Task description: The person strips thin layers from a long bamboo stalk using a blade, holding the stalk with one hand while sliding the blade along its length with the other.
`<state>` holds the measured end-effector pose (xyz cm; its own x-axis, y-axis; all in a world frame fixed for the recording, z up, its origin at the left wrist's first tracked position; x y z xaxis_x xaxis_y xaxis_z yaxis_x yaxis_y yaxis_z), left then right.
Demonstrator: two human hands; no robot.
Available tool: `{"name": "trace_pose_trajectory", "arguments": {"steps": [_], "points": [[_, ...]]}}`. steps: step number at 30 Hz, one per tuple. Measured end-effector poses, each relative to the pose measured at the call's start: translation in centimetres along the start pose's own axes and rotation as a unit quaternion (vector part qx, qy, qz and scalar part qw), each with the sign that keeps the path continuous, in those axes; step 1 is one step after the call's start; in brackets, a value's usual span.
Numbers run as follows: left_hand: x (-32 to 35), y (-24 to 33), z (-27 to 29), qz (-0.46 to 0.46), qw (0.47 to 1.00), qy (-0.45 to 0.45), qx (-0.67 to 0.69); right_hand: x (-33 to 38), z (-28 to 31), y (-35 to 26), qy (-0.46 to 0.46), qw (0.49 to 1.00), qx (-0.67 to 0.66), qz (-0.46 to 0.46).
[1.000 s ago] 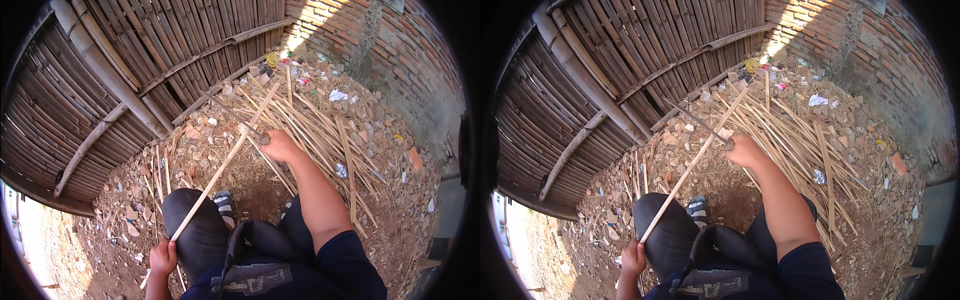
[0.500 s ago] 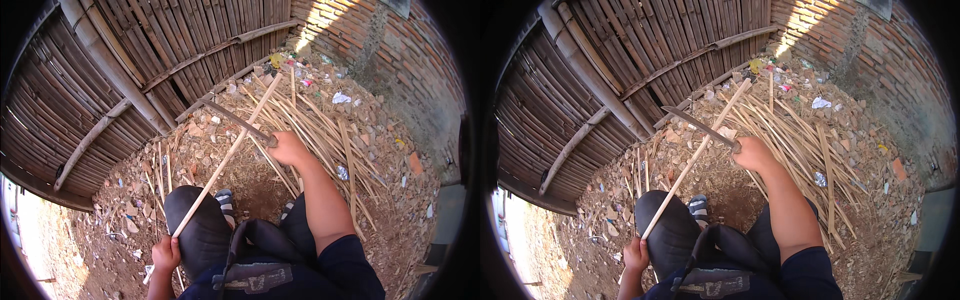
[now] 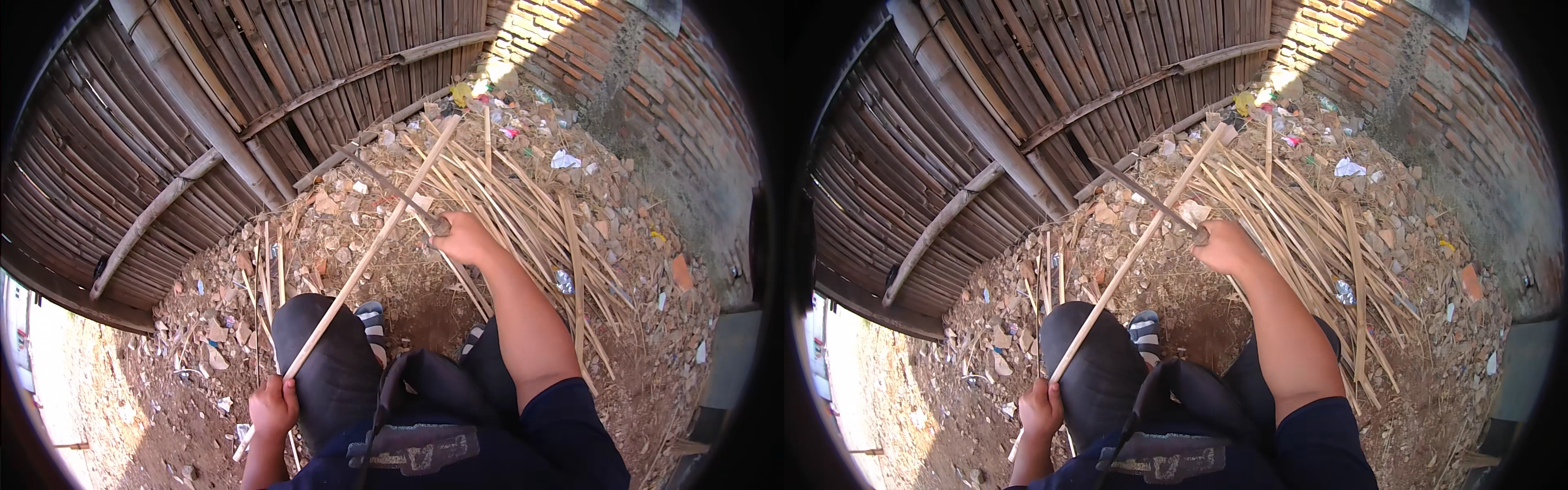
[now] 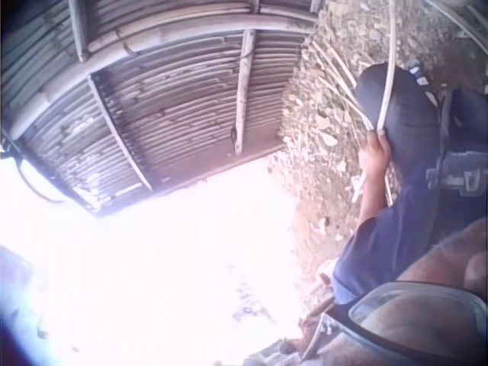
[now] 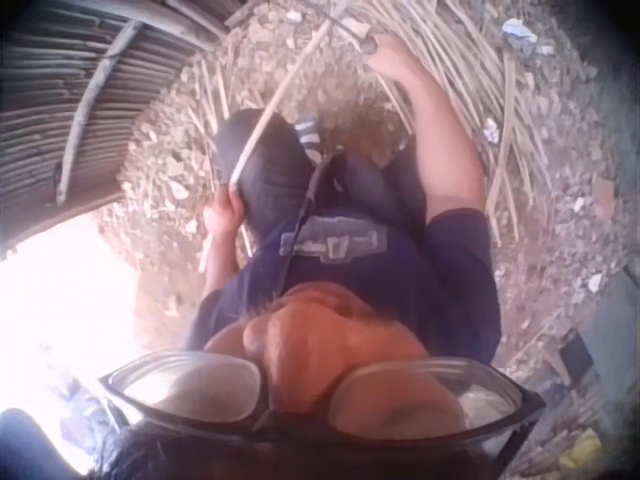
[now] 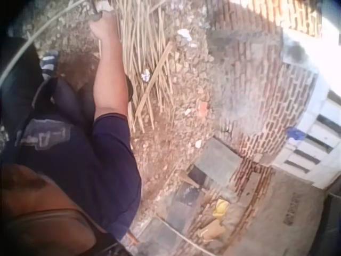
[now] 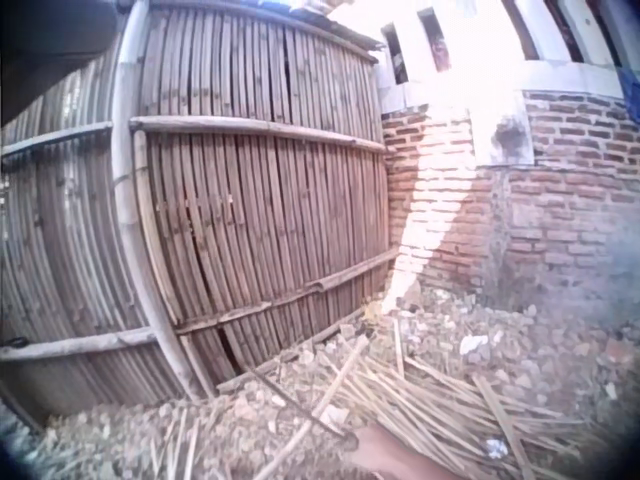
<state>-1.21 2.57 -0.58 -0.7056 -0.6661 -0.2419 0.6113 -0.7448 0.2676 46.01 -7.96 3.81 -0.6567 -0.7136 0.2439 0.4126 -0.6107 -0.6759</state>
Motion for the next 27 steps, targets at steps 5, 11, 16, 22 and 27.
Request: {"name": "trace_pose_trajectory", "arguments": {"steps": [5,11,16,22,27], "points": [[0.0,0.4,0.9,0.002,1.0,-0.005,0.008,4.5,-2.3,-4.7,-0.075,0.968,0.184,0.153],[-0.7,0.4,0.3,-0.005,1.0,0.003,0.011,0.0,-0.4,1.3,-0.13,0.983,0.117,0.061],[0.1,0.5,1.0,0.017,0.999,-0.017,0.028,3.3,-3.5,-3.6,-0.055,0.973,0.165,0.154],[-0.7,-1.0,-0.4,0.001,1.0,-0.018,-0.014,-1.2,-0.9,0.8,-0.038,0.998,0.057,-0.005],[-1.1,0.2,1.8,-0.001,0.999,-0.043,0.005,0.8,-0.2,-0.8,-0.033,0.993,0.107,0.021]]}}
Point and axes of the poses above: each hand's wrist, its own x-axis away from the middle knuckle, its own z-axis out of the back of the hand, y = z × x, the point moved 1 cm from there along -x, towards the middle knuckle, and after that the axes turned 3 degrees about -z, right-handed, at the moved point
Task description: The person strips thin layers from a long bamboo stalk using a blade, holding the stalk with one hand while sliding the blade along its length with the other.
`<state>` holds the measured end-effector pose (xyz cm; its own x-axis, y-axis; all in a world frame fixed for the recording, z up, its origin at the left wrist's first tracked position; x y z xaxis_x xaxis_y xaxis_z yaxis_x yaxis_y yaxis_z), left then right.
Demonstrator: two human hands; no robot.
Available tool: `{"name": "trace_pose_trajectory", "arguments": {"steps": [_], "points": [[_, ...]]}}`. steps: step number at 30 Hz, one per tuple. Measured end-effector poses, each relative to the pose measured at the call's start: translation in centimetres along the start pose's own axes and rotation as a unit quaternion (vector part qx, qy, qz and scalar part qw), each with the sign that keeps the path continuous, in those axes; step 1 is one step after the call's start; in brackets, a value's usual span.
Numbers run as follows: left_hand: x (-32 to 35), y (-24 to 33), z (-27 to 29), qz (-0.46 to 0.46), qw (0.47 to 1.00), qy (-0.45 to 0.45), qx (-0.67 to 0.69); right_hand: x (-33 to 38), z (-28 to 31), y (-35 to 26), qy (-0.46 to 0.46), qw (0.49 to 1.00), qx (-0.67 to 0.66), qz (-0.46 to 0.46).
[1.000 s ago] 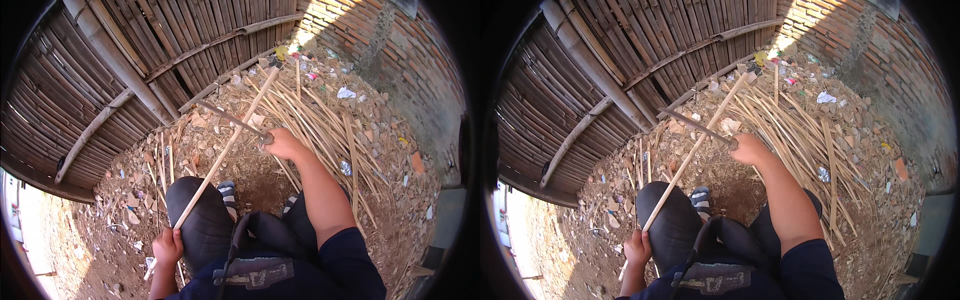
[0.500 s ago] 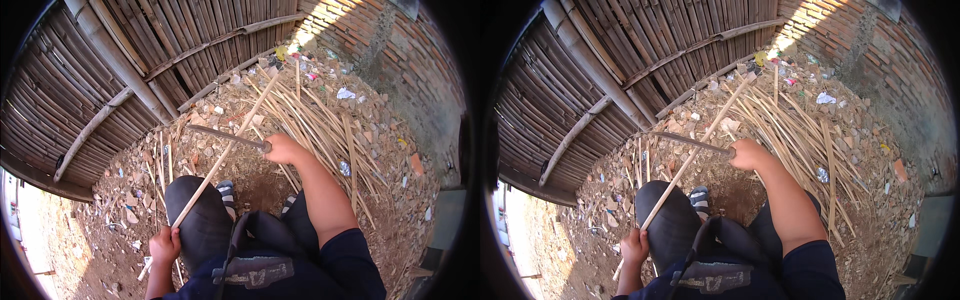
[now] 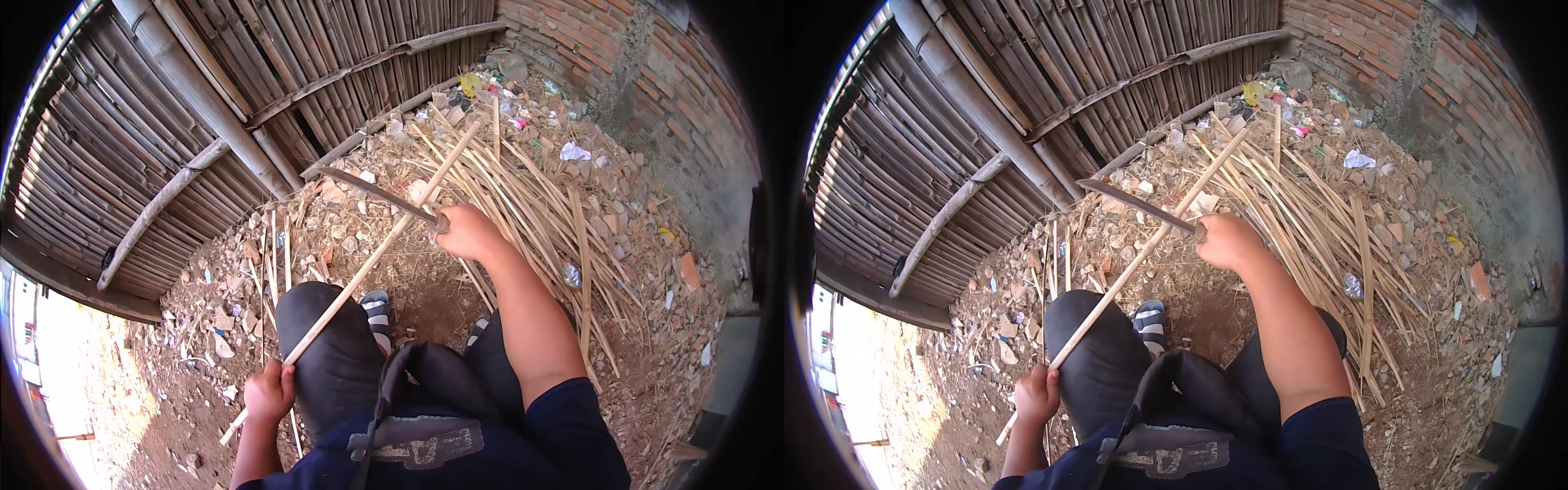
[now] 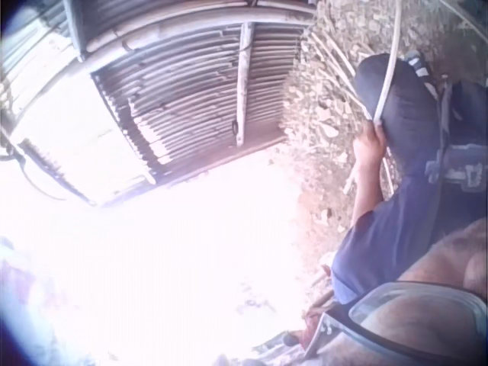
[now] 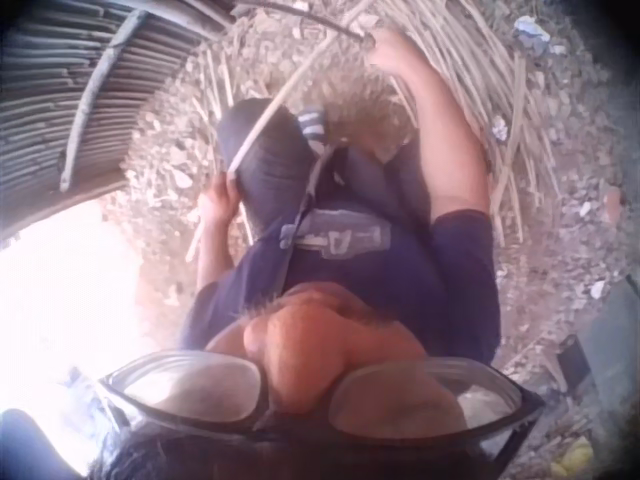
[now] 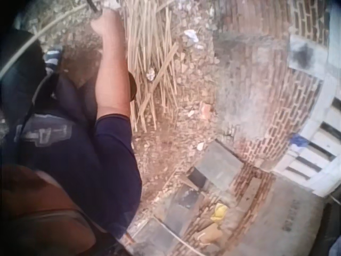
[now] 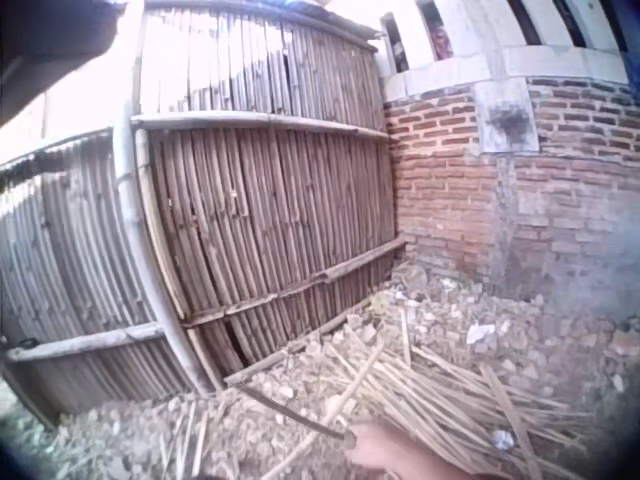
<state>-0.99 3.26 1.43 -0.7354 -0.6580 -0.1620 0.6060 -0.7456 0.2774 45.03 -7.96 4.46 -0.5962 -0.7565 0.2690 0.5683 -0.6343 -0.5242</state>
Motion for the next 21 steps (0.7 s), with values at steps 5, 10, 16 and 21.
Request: {"name": "trace_pose_trajectory", "arguments": {"steps": [5,10,16,21], "points": [[0.3,-0.5,-1.0,0.005,1.0,0.008,-0.019,2.9,-1.8,-4.0,-0.052,0.973,0.165,0.156],[-0.2,-0.3,-1.3,-0.013,0.999,0.036,-0.02,-1.8,0.1,3.4,-0.013,0.995,-0.088,-0.043],[0.3,0.4,0.0,0.013,1.0,-0.008,-0.025,2.5,-2.0,-2.8,-0.027,0.984,0.097,0.144],[-0.4,-1.3,-2.9,-0.026,0.998,0.034,0.035,-1.4,-1.4,2.3,0.013,0.997,-0.056,0.047]]}}
Point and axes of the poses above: each hand's wrist, its own x-axis away from the middle knuckle, its own z-axis out of the back of the hand, y = z × x, the point moved 1 cm from there along -x, towards the middle knuckle, and after that the axes turned 3 degrees about -z, right-handed, at the moved point
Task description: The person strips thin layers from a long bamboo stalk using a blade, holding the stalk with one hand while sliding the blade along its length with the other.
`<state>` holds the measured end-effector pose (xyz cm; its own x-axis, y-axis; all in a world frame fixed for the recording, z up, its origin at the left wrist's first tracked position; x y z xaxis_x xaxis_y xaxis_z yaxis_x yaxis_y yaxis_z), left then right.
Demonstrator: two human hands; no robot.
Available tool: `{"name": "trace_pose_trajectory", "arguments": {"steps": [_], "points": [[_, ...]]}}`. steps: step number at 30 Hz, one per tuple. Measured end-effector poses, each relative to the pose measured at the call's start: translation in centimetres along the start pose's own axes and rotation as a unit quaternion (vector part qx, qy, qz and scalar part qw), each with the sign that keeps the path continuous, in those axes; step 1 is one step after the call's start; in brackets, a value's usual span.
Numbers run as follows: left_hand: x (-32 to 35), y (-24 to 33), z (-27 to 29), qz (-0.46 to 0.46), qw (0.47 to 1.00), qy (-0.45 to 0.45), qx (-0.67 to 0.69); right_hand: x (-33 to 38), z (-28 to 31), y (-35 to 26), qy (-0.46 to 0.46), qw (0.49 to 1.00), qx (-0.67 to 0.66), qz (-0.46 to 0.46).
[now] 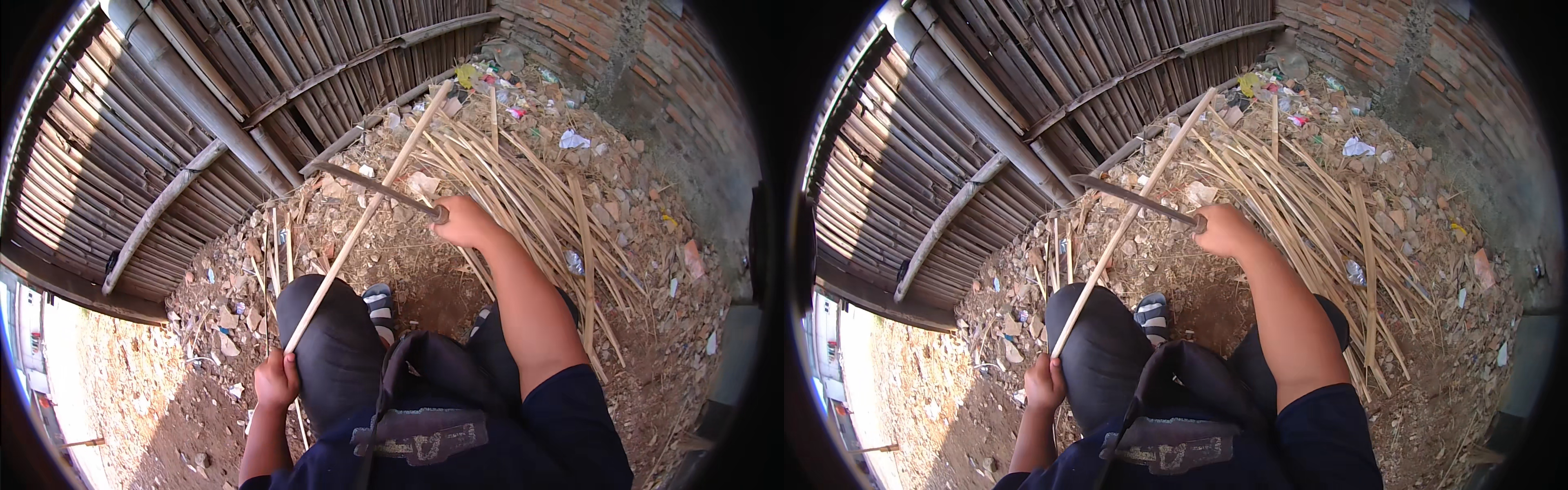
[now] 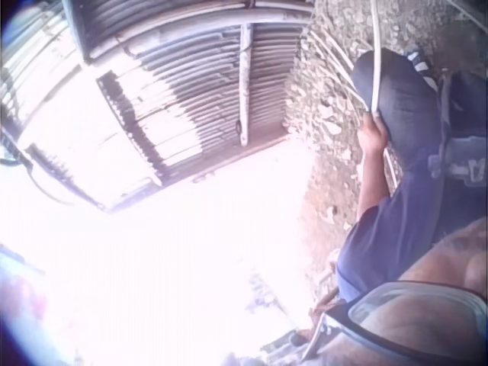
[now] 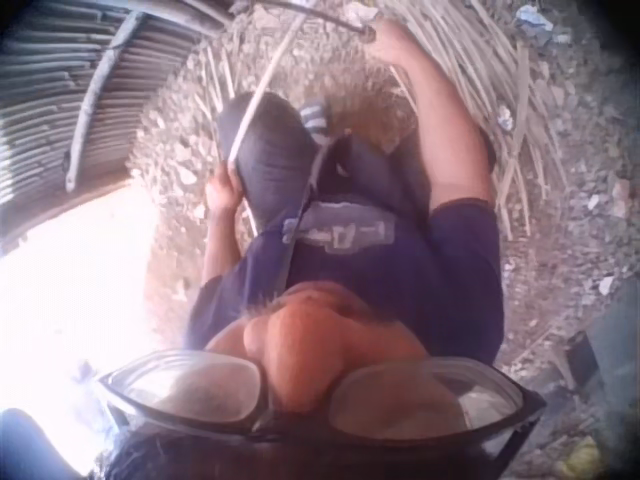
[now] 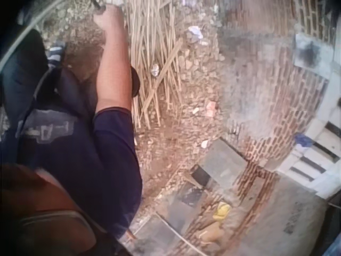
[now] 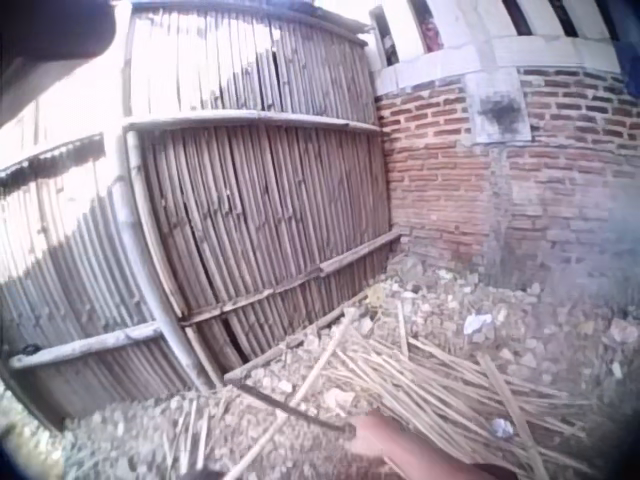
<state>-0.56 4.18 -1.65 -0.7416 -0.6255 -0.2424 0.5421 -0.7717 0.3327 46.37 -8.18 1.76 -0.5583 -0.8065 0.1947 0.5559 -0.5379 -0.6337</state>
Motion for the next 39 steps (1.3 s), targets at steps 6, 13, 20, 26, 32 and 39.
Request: {"name": "trace_pose_trajectory", "arguments": {"steps": [6,13,20,26,32,39], "points": [[0.2,1.7,1.8,0.008,1.0,0.012,-0.013,0.3,-0.8,-0.7,0.069,0.998,-0.006,0.005],[0.6,3.4,2.2,0.032,0.996,-0.067,-0.044,3.1,-0.8,-4.1,-0.07,0.98,0.166,0.084],[0.1,3.8,3.0,0.028,0.996,-0.069,-0.051,2.3,0.5,-2.7,-0.037,0.993,0.084,-0.074],[-0.3,2.9,2.2,0.008,0.997,-0.068,0.021,1.9,-1.7,-1.0,-0.134,0.991,0.016,-0.022],[0.4,3.0,2.7,0.019,0.998,-0.053,-0.007,3.5,-3.0,-4.5,-0.018,0.996,0.073,0.051],[0.5,3.1,2.5,0.046,0.997,-0.061,-0.027,0.1,-2.8,0.3,-0.05,0.997,0.045,-0.029]]}}
Point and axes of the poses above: each hand's wrist, its own x-axis away from the middle knuckle, its own z-axis out of the back of the hand, y = z × x, the point moved 1 cm from there along -x, towards the middle knuckle, and after that the axes turned 3 degrees about -z, right-handed, at the moved point
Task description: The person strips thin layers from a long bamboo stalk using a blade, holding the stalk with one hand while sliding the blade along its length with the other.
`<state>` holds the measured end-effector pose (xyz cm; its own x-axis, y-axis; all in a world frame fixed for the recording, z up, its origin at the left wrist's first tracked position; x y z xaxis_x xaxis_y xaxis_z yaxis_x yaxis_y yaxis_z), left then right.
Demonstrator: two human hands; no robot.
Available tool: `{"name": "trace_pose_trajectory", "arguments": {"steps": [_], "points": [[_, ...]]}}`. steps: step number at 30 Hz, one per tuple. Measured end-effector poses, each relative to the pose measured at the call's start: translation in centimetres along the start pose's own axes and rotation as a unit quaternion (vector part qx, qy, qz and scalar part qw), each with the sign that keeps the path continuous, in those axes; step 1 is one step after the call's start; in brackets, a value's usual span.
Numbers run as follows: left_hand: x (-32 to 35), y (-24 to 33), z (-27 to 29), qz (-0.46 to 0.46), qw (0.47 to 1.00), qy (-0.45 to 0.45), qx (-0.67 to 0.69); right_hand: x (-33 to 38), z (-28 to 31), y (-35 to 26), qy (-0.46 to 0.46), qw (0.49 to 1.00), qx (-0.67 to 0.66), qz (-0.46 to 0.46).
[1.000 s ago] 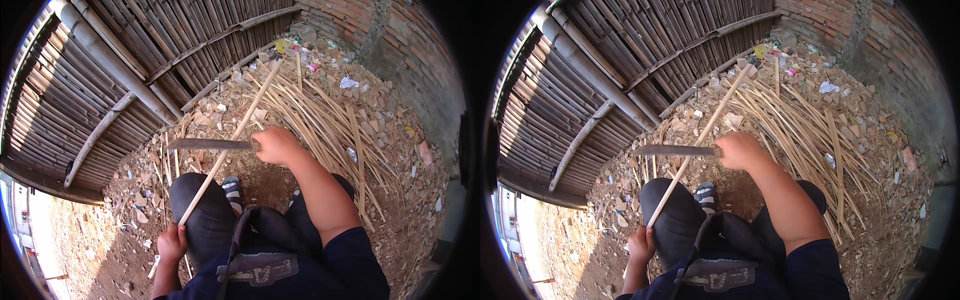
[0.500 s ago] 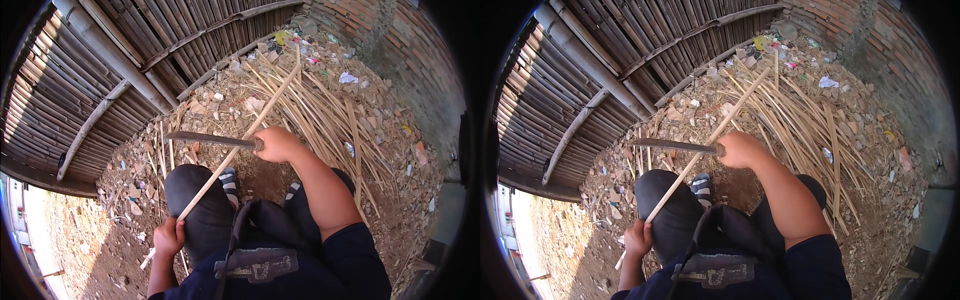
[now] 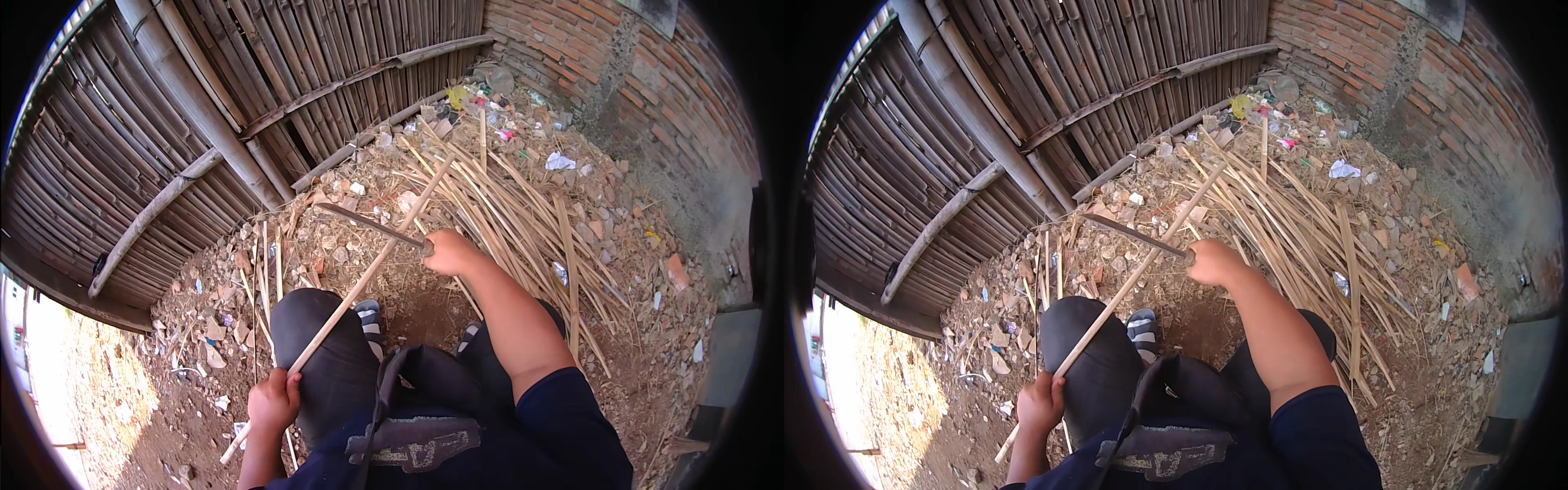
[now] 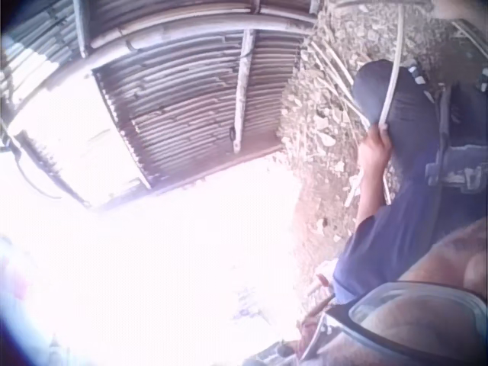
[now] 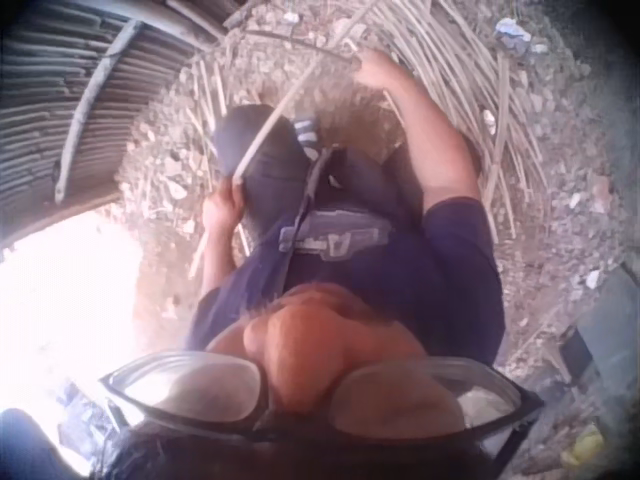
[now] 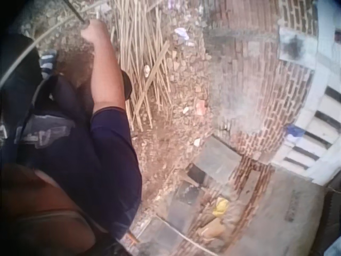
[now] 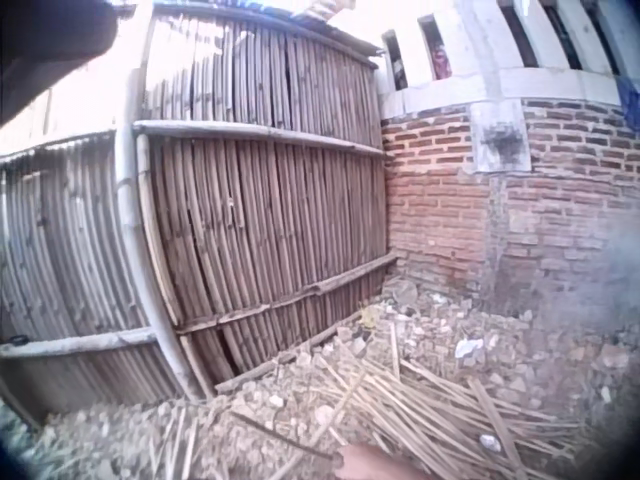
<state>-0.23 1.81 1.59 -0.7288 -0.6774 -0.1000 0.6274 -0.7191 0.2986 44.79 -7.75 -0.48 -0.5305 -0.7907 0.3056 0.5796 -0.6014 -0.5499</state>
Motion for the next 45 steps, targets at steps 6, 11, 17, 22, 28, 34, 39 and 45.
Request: {"name": "trace_pose_trajectory", "arguments": {"steps": [6,11,17,22,28,34,39,45], "points": [[1.0,-0.6,-0.2,0.004,1.0,-0.01,0.012,4.1,0.7,-5.4,0.002,0.989,0.117,0.092],[-0.3,-0.4,-0.3,-0.013,1.0,0.016,0.008,-0.8,0.2,2.4,0.026,0.999,-0.026,-0.028],[0.5,0.2,0.1,0.013,0.999,0.008,0.03,3.4,1.9,-4.3,0.023,1.0,-0.01,0.013],[-0.8,-0.3,-1.7,0.002,0.999,0.012,0.05,0.3,1.6,2.3,0.008,1.0,-0.024,-0.017],[0.9,-0.9,-0.7,0.023,0.999,0.0,0.032,1.1,1.5,-2.2,0.064,0.997,-0.048,0.022],[1.3,-3.0,-1.8,0.004,0.998,0.014,0.059,-1.2,1.7,3.0,0.064,0.993,-0.097,-0.029],[2.1,-2.4,1.0,0.02,1.0,-0.006,0.006,-0.1,1.5,-0.1,0.056,0.996,-0.054,-0.038],[3.6,-4.3,0.2,0.011,1.0,0.006,0.026,2.0,1.2,-3.6,0.006,0.991,0.084,0.1]]}}
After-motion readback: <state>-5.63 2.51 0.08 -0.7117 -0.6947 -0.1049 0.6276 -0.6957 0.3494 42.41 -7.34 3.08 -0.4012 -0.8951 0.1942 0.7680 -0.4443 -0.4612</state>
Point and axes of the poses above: each hand's wrist, its own x-axis away from the middle knuckle, its own z-axis out of the back of the hand, y = z × x, the point moved 1 cm from there along -x, towards the middle knuckle, and after that the axes turned 3 degrees about -z, right-handed, at the moved point
